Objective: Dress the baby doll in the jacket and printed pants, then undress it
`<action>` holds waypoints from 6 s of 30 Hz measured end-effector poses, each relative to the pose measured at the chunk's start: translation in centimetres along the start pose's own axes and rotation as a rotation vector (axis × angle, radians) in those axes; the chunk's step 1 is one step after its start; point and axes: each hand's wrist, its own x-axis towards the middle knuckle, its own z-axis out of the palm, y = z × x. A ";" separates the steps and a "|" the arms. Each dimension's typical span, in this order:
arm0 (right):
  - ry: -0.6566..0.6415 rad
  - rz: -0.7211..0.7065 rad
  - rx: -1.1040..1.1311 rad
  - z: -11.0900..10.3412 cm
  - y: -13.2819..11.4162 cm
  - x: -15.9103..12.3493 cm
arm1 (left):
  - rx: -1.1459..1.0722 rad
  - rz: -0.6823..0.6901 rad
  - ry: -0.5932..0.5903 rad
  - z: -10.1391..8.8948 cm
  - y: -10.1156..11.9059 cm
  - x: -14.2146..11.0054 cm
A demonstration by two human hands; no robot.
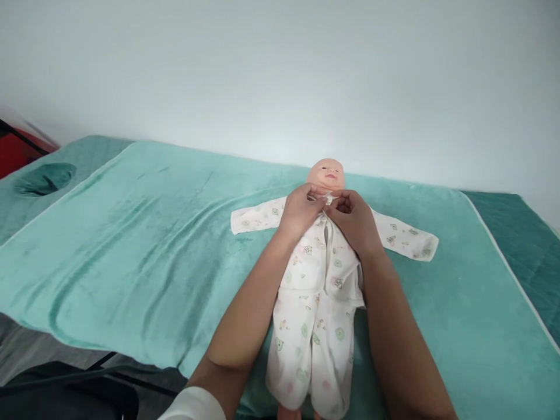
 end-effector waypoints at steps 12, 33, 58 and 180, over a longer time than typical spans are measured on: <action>0.026 -0.100 0.035 -0.1 0.5 -2.0 | 0.356 0.301 0.023 -1.1 -0.8 -3.2; 0.059 -0.025 -0.113 -0.1 -0.2 -3.2 | 0.652 0.404 -0.073 -1.2 -1.2 -2.9; -0.010 0.089 -0.379 -1.5 -2.9 -5.4 | 0.323 0.270 -0.256 -2.8 1.1 -4.1; -0.305 0.103 0.123 -2.2 -1.5 -8.3 | 0.065 -0.087 -0.703 -4.8 2.4 -6.1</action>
